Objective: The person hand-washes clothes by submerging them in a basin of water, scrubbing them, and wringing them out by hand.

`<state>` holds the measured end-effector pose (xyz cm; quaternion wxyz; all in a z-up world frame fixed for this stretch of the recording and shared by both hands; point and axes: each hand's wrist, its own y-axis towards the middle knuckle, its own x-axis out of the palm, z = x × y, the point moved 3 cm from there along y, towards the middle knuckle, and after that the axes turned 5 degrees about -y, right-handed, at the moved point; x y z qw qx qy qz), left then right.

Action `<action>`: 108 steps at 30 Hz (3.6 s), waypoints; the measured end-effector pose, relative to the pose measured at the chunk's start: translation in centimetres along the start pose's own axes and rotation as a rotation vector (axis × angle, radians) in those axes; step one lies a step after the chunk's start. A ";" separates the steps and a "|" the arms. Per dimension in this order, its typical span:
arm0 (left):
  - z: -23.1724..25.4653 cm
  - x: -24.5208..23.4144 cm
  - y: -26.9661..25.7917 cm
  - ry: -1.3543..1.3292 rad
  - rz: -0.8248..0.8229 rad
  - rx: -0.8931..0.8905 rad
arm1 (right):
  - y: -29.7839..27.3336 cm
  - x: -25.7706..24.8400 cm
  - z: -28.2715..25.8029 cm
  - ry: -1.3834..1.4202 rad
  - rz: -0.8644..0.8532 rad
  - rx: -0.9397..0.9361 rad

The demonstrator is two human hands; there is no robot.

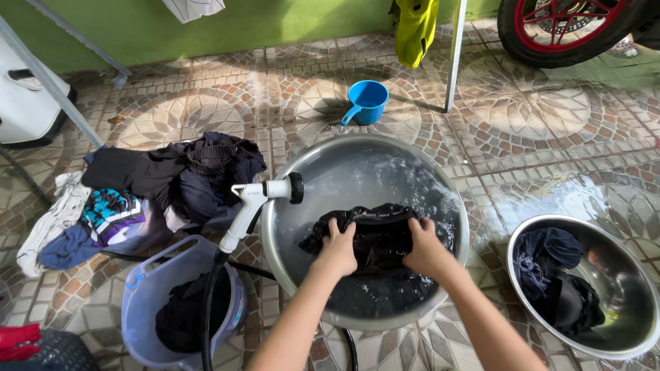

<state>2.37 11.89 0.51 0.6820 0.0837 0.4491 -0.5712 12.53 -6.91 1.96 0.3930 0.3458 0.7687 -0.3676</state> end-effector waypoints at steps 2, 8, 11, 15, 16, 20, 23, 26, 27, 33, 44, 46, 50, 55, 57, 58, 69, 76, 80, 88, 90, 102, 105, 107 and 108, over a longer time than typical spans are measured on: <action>-0.8 1.5 0.7 0.008 -0.009 -0.042 | 0.9 2.1 0.4 0.036 0.053 -0.033; -2.0 3.3 2.2 0.098 0.012 -0.144 | 2.8 5.9 0.4 0.048 0.102 -0.037; -2.8 3.9 2.8 0.138 -0.012 -0.204 | 3.7 7.6 0.4 0.019 0.087 -0.043; -4.1 4.8 2.8 0.249 -0.051 -0.242 | 5.7 11.1 2.2 -0.121 0.036 -0.075; -4.2 5.0 3.1 0.249 -0.052 -0.244 | 6.3 12.0 3.0 -0.120 0.033 -0.076; -4.5 5.9 3.4 0.619 -0.353 -0.224 | 8.3 14.9 5.1 -0.310 -0.041 -0.186; -4.9 5.0 2.8 0.332 -0.228 -0.341 | 7.2 13.2 5.3 -0.288 0.023 -0.269; -5.0 2.9 1.6 0.129 -0.159 -0.308 | 5.6 8.1 4.6 -0.149 -0.070 -0.249; -4.8 2.0 1.1 0.048 -0.129 -0.263 | 5.1 6.9 3.9 -0.062 -0.173 -0.234; -0.7 -5.3 -1.9 0.004 -0.055 -0.097 | 0.1 -2.6 -0.8 0.214 -0.311 -0.108; 9.0 -19.4 -9.7 -0.068 0.011 0.080 | -6.6 -17.8 -8.4 0.299 -0.208 -0.095; 9.6 -20.2 -8.7 -0.071 0.070 0.212 | -6.5 -19.1 -8.3 0.338 -0.177 -0.113; 12.0 -20.6 -7.6 -0.062 0.248 0.509 | -6.9 -20.7 -10.3 0.395 0.045 -0.634; 15.9 -16.7 -8.1 -0.237 0.291 0.654 | -5.5 -16.1 -11.2 0.269 0.005 -0.490; 15.9 -14.9 -8.1 -0.248 0.279 0.571 | -3.7 -12.5 -10.9 0.260 0.349 -0.685; 15.3 -14.2 -8.1 -0.248 0.277 0.571 | -2.5 -10.6 -9.7 0.328 0.372 -0.612; 4.3 -9.5 -5.5 -0.526 0.273 0.435 | 1.1 -1.2 0.4 0.329 0.193 -0.167; 0.1 -6.0 -4.7 -0.655 0.209 0.443 | -0.7 -2.7 -2.9 -0.059 -0.117 -0.182; -1.0 -4.6 -5.2 -0.732 0.177 0.445 | -2.1 -2.8 -3.5 -0.310 -0.211 -0.248; -1.6 -4.5 -6.4 -0.730 0.198 0.416 | 0.7 -6.9 -1.8 0.136 -0.358 -0.146; -1.2 -4.6 -6.9 -0.652 0.287 0.477 | -0.2 -8.6 -2.6 0.597 -0.368 -0.020; 3.1 2.5 -5.7 -0.519 0.311 0.580 | -7.7 -17.8 -9.8 1.756 -0.397 -0.066; 4.1 3.9 -5.7 -0.581 0.392 0.666 | -9.3 -20.1 -9.7 1.836 -0.407 -0.168; 4.6 4.4 -4.5 -0.547 0.416 0.618 | -9.8 -21.0 -9.3 1.880 -0.407 -0.221; 4.7 4.6 -3.8 -0.510 0.442 0.565 | -9.8 -21.3 -8.9 1.882 -0.437 -0.243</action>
